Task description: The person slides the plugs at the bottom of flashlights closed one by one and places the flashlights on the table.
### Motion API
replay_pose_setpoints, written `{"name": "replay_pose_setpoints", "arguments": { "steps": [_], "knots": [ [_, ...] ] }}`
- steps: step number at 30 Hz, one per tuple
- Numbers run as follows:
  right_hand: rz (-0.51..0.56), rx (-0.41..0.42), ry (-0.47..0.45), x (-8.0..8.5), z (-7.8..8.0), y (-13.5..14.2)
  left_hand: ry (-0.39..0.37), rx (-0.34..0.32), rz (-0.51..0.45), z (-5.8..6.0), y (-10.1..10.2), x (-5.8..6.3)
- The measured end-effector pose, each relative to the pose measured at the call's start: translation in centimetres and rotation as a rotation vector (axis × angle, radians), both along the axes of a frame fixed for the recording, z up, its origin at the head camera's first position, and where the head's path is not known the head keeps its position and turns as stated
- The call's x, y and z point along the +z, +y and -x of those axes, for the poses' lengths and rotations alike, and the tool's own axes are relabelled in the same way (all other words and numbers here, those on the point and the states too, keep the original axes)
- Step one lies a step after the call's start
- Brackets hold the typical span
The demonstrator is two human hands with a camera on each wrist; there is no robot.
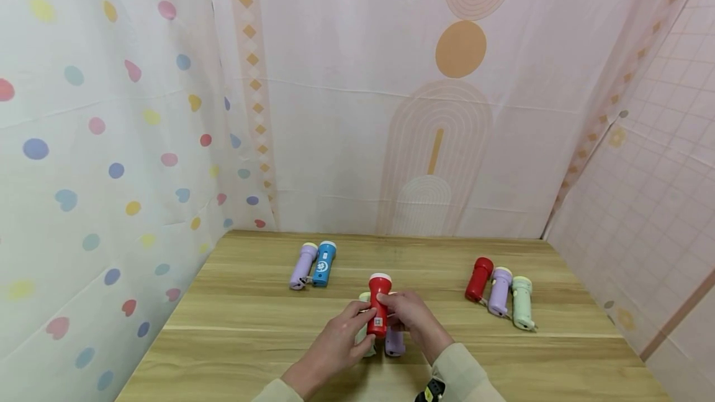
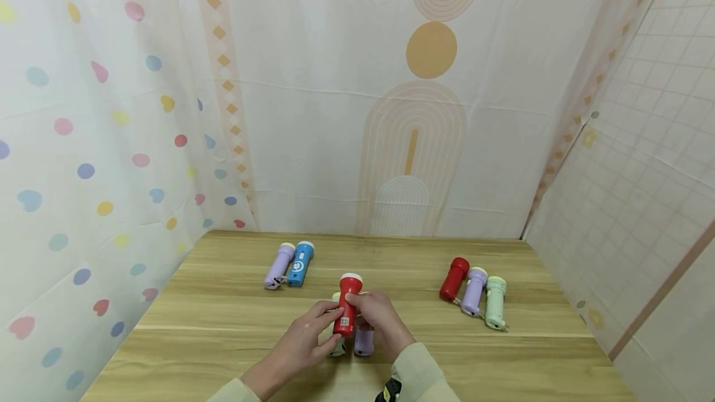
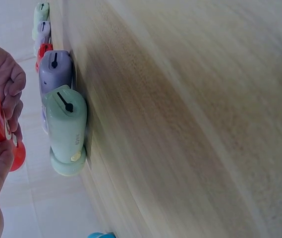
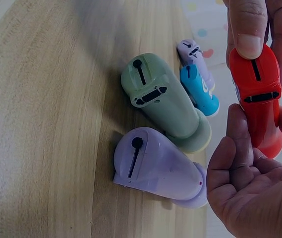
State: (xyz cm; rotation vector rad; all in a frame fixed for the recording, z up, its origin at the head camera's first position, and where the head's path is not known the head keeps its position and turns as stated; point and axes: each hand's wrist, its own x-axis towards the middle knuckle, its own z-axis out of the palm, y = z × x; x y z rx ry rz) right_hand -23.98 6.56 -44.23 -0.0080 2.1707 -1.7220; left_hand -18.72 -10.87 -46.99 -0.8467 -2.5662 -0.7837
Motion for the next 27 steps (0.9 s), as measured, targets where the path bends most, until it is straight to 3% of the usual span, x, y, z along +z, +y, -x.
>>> {"name": "replay_pose_setpoints", "arguments": {
  "steps": [19, 27],
  "knots": [
    [0.016, -0.007, -0.005, -0.5, 0.2, 0.5, 0.033, -0.027, 0.050, 0.2, -0.1, 0.1],
    [0.029, -0.047, 0.002, -0.7, 0.4, 1.1, 0.080, 0.015, 0.080, 0.2, -0.6, -0.2]
  ]
}}
